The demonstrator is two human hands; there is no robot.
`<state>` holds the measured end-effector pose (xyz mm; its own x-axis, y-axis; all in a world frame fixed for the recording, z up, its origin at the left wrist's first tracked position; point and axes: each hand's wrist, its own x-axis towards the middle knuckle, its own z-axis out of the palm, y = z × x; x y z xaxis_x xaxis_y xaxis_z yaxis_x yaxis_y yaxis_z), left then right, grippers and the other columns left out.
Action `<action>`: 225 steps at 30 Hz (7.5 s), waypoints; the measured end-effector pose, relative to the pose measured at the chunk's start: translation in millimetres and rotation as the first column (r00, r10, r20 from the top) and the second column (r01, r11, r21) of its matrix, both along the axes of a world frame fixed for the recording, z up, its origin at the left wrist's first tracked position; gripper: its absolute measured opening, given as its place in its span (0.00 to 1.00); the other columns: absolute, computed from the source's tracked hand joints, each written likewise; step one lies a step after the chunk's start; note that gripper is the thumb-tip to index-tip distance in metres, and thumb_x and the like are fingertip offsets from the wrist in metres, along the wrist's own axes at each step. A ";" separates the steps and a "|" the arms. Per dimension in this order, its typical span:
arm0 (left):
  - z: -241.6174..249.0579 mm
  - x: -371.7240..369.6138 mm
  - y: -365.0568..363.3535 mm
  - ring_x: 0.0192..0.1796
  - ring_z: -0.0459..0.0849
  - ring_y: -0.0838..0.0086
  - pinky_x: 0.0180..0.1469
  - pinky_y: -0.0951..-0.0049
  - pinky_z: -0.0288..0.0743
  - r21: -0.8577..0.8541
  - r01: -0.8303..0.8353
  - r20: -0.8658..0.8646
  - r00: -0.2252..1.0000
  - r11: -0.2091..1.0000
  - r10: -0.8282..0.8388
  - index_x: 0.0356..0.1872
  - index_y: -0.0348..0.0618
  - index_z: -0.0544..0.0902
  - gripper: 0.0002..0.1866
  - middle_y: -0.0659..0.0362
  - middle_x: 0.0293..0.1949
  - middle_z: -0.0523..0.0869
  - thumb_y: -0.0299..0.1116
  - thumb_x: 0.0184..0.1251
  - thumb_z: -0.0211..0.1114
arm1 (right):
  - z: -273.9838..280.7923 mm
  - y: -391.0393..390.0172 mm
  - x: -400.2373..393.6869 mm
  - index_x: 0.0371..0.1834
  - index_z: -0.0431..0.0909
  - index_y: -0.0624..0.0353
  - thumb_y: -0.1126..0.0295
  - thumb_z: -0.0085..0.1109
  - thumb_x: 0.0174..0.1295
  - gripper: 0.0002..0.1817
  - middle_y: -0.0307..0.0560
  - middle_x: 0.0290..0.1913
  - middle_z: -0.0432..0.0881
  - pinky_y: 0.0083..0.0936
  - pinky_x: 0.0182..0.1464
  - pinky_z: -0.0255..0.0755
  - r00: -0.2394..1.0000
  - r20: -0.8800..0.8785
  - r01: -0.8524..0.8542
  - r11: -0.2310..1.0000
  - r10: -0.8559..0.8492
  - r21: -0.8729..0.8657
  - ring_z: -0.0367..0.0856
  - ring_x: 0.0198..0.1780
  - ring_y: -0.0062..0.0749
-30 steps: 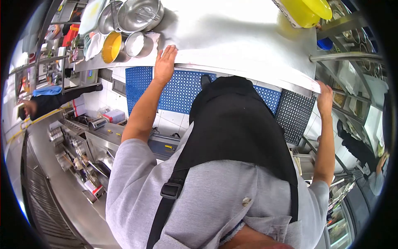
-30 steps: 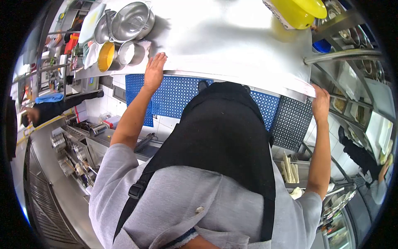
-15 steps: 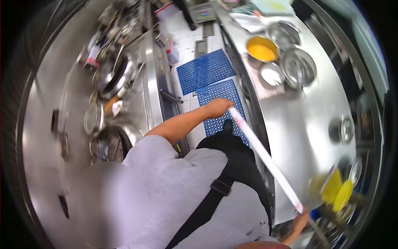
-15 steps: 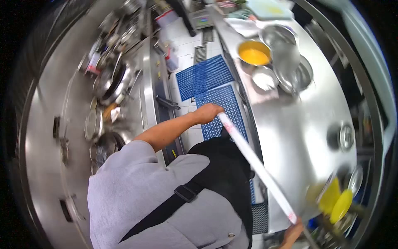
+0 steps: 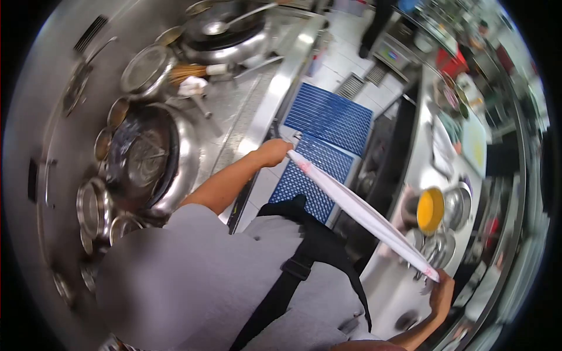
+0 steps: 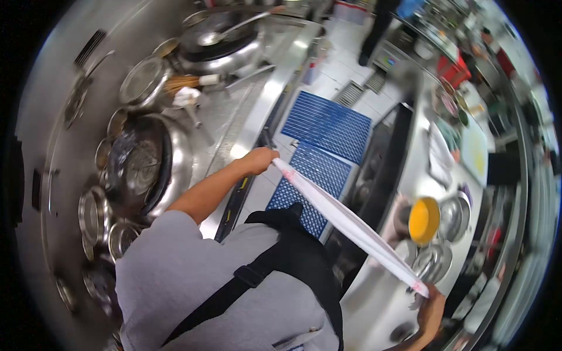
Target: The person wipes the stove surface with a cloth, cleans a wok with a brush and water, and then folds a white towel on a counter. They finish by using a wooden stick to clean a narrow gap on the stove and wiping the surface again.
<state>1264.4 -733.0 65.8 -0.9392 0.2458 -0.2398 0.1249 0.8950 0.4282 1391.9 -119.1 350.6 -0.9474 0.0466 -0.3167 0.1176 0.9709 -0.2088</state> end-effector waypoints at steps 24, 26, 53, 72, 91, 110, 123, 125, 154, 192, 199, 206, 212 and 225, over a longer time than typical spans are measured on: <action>-32.7 51.9 -54.5 0.49 0.84 0.38 0.54 0.45 0.75 0.054 -0.768 0.270 0.627 0.638 0.731 0.39 0.36 0.85 0.13 0.37 0.43 0.87 0.37 0.71 0.63 | -132.4 -421.7 -784.6 0.60 0.83 0.65 0.57 0.72 0.59 0.29 0.59 0.59 0.86 0.41 0.61 0.78 0.326 0.488 -0.945 0.295 0.810 0.141 0.86 0.58 0.53; -20.6 39.7 -46.8 0.49 0.83 0.38 0.53 0.44 0.75 0.052 -0.797 0.253 0.594 0.602 0.764 0.41 0.37 0.85 0.14 0.37 0.43 0.86 0.39 0.73 0.62 | -155.8 -469.5 -830.1 0.58 0.86 0.64 0.57 0.72 0.57 0.29 0.61 0.56 0.88 0.41 0.58 0.80 0.180 0.465 -0.982 0.134 0.867 0.130 0.87 0.56 0.53; -43.3 -257.4 -154.5 0.45 0.93 0.59 0.45 0.63 0.92 0.024 -0.969 0.964 -0.042 -0.246 0.262 0.59 0.28 0.80 0.19 0.46 0.46 0.90 0.36 0.80 0.61 | -285.3 -836.2 -1129.2 0.48 0.86 0.69 0.66 0.64 0.63 0.17 0.50 0.35 0.92 0.33 0.47 0.78 -0.105 0.826 -0.974 0.111 0.554 -0.198 0.88 0.38 0.36; -33.4 -311.0 -159.6 0.36 0.92 0.63 0.39 0.69 0.89 -0.141 -0.881 0.925 -0.280 -0.451 0.258 0.53 0.29 0.80 0.24 0.51 0.38 0.87 0.45 0.72 0.65 | -315.0 -867.9 -1198.1 0.49 0.83 0.70 0.65 0.66 0.66 0.17 0.49 0.35 0.88 0.32 0.40 0.80 -0.257 0.708 -0.906 0.091 0.657 -0.413 0.87 0.33 0.32; -49.5 -413.5 -58.2 0.80 0.61 0.44 0.78 0.40 0.55 -0.189 -0.955 -0.209 -0.187 -0.228 0.960 0.78 0.41 0.65 0.34 0.38 0.78 0.64 0.45 0.78 0.61 | -388.2 -742.4 -1114.2 0.78 0.66 0.65 0.56 0.58 0.75 0.34 0.67 0.77 0.67 0.57 0.76 0.59 0.050 -0.527 -0.996 0.079 0.849 0.033 0.64 0.77 0.65; -77.3 -431.4 -13.5 0.86 0.42 0.40 0.80 0.27 0.36 -0.226 -0.886 -0.230 -0.355 -0.405 0.906 0.85 0.47 0.54 0.38 0.37 0.85 0.44 0.47 0.81 0.54 | -380.8 -722.5 -1055.0 0.88 0.48 0.46 0.45 0.45 0.80 0.39 0.50 0.89 0.42 0.70 0.81 0.37 -0.032 -0.353 -0.994 0.008 0.935 0.111 0.40 0.88 0.53; -80.8 -448.0 -40.4 0.87 0.37 0.41 0.81 0.30 0.32 -0.238 -0.938 -0.206 -0.204 -0.251 0.957 0.85 0.57 0.55 0.38 0.41 0.86 0.43 0.56 0.81 0.52 | -376.3 -720.3 -939.9 0.87 0.52 0.34 0.49 0.45 0.81 0.34 0.43 0.89 0.44 0.64 0.83 0.36 -0.290 -0.244 -0.957 -0.282 0.926 0.069 0.40 0.88 0.49; -74.7 -448.1 -40.4 0.87 0.38 0.41 0.81 0.29 0.33 -0.214 -0.943 -0.193 -0.215 -0.255 0.957 0.85 0.58 0.57 0.38 0.41 0.86 0.43 0.56 0.80 0.55 | -366.9 -716.0 -950.8 0.88 0.50 0.38 0.48 0.46 0.80 0.36 0.48 0.89 0.43 0.65 0.83 0.36 -0.284 -0.225 -0.959 -0.278 0.932 0.059 0.40 0.88 0.51; -7.2 -390.9 -62.6 0.86 0.40 0.41 0.79 0.28 0.36 -0.061 -0.869 -0.345 -0.444 -0.491 0.827 0.85 0.51 0.56 0.42 0.39 0.85 0.43 0.47 0.75 0.63 | -191.1 -834.1 -971.6 0.78 0.67 0.66 0.60 0.60 0.75 0.33 0.63 0.66 0.79 0.39 0.64 0.74 0.044 -0.509 -0.881 -0.207 0.860 -0.425 0.82 0.61 0.52; -31.2 -157.3 7.5 0.78 0.64 0.42 0.75 0.46 0.66 0.166 -0.671 -0.482 -0.695 -0.723 0.534 0.70 0.44 0.78 0.24 0.38 0.77 0.64 0.28 0.74 0.67 | -152.4 -924.5 -855.8 0.73 0.76 0.40 0.72 0.64 0.67 0.29 0.46 0.45 0.85 0.41 0.45 0.80 -0.223 -0.567 -0.956 -0.292 0.793 -0.034 0.87 0.42 0.48; 6.8 -290.2 -43.4 0.79 0.65 0.45 0.76 0.49 0.64 0.221 -0.802 -0.527 -0.576 -0.554 0.624 0.69 0.43 0.79 0.25 0.40 0.76 0.66 0.24 0.71 0.68 | -220.2 -911.1 -936.3 0.74 0.75 0.34 0.74 0.65 0.64 0.34 0.45 0.44 0.81 0.42 0.49 0.80 -0.271 -0.563 -0.942 -0.335 0.781 -0.011 0.84 0.47 0.48; 27.9 -411.8 -56.1 0.74 0.72 0.45 0.73 0.50 0.68 0.172 -0.863 -0.504 -0.491 -0.475 0.710 0.67 0.41 0.81 0.24 0.40 0.75 0.69 0.22 0.69 0.67 | -189.1 -859.4 -926.5 0.68 0.80 0.45 0.66 0.72 0.61 0.29 0.47 0.53 0.84 0.51 0.64 0.69 -0.108 -0.788 -0.872 -0.438 0.606 -0.218 0.81 0.58 0.47; 49.7 -462.9 -67.1 0.69 0.77 0.46 0.68 0.53 0.73 0.179 -0.897 -0.469 -0.439 -0.404 0.766 0.64 0.38 0.81 0.22 0.41 0.72 0.73 0.22 0.69 0.66 | -204.6 -743.4 -897.6 0.50 0.87 0.57 0.64 0.66 0.68 0.12 0.52 0.44 0.88 0.41 0.53 0.78 -0.396 -0.305 -0.377 -0.456 0.866 -0.806 0.86 0.48 0.52; 3.9 -532.3 -140.3 0.31 0.83 0.74 0.35 0.75 0.78 0.637 -0.771 -0.210 -0.183 -0.007 0.960 0.46 0.36 0.89 0.07 0.55 0.36 0.88 0.22 0.71 0.68 | -204.2 -678.3 -1004.2 0.43 0.87 0.60 0.63 0.66 0.68 0.11 0.54 0.39 0.89 0.43 0.47 0.79 0.117 -0.029 -0.810 0.078 0.993 -0.582 0.88 0.42 0.53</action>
